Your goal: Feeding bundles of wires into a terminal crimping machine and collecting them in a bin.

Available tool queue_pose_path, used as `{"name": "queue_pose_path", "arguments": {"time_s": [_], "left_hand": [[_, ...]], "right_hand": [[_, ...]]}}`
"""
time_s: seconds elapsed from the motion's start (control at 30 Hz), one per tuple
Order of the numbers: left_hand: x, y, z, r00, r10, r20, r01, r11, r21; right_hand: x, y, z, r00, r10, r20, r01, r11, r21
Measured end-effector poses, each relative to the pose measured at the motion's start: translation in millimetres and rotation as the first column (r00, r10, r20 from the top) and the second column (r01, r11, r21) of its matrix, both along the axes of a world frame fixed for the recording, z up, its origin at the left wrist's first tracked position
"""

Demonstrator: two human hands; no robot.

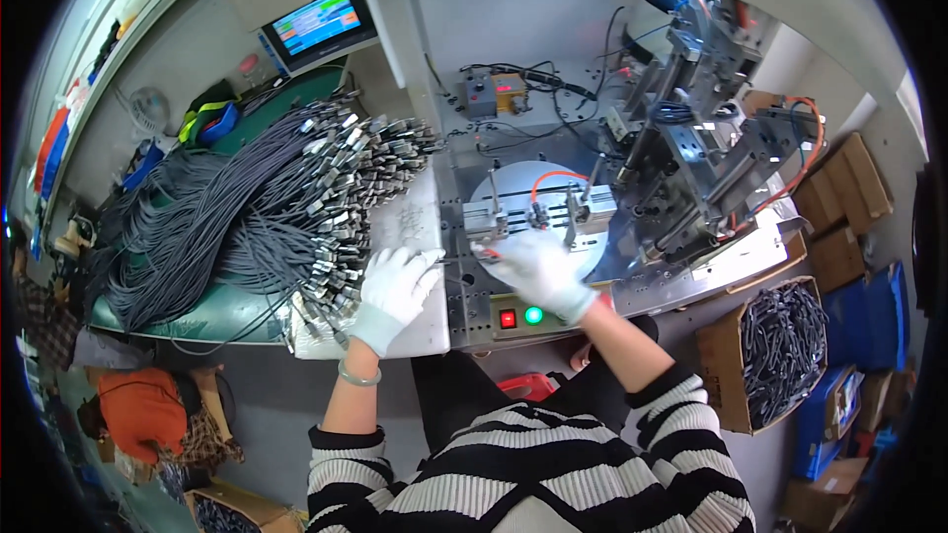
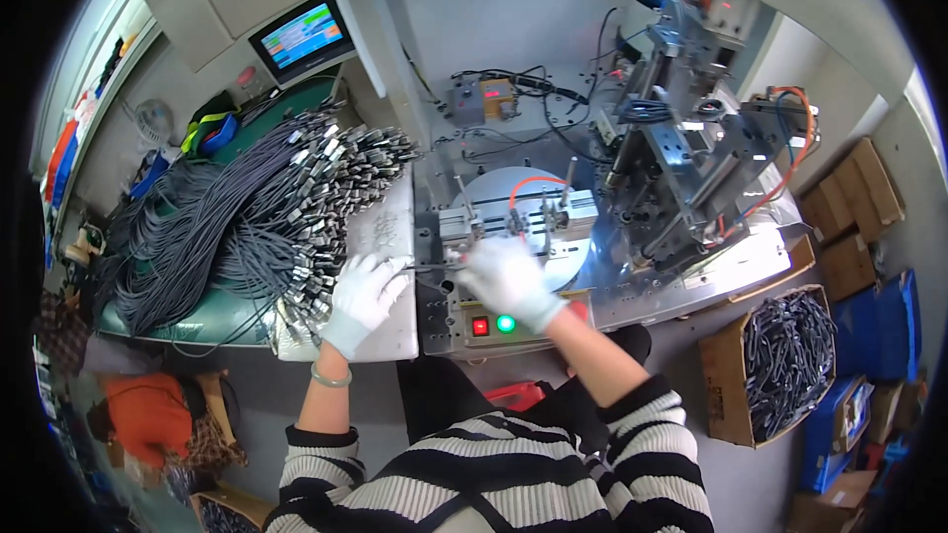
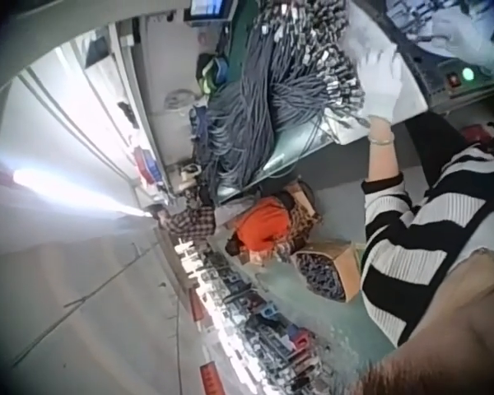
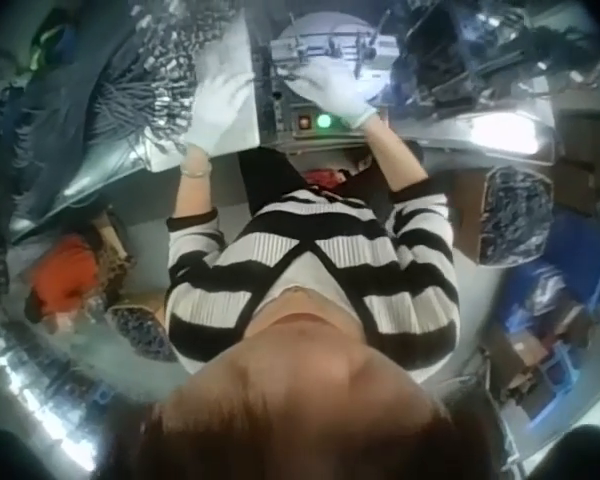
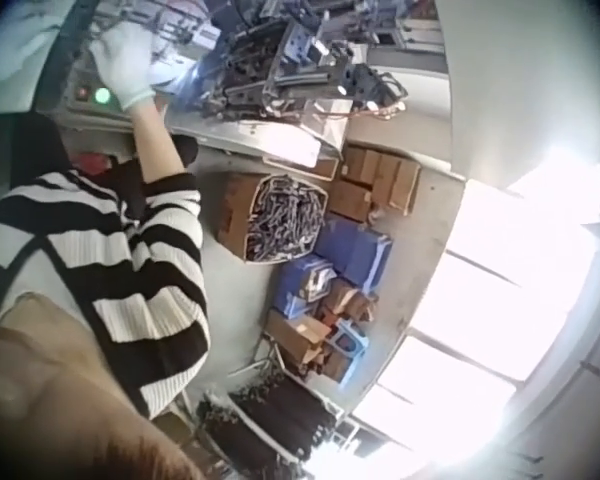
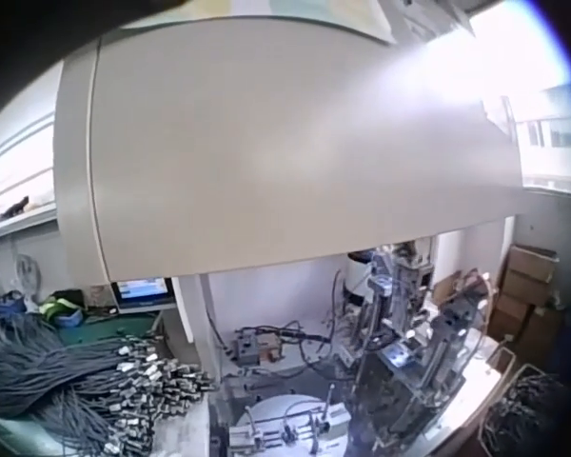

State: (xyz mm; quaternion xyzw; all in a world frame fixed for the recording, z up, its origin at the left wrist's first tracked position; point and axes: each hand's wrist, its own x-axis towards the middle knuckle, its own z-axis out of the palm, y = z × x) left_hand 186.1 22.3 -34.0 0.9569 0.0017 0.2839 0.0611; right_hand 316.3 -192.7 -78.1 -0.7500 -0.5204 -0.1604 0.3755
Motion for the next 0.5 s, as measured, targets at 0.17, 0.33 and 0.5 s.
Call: {"name": "queue_pose_path", "arguments": {"time_s": [0.17,0.33,0.5], "left_hand": [[56.6,-23.1,-11.8,0.994,-0.099,-0.055,0.084,0.970,-0.228],[105.6,-35.4,-16.1,0.982,-0.087,-0.166,0.036,0.956,-0.290],[114.2,-10.3,-40.8,0.973,-0.076,-0.217,0.007,0.953,-0.302]], "right_hand": [[76.5,-98.1,2.2,0.936,-0.282,-0.211,0.285,0.958,-0.016],[115.6,-107.6,-1.1,0.861,-0.417,-0.291,0.417,0.907,-0.065],[118.6,-90.5,-5.9,0.810,-0.489,-0.325,0.458,0.872,-0.170]]}}
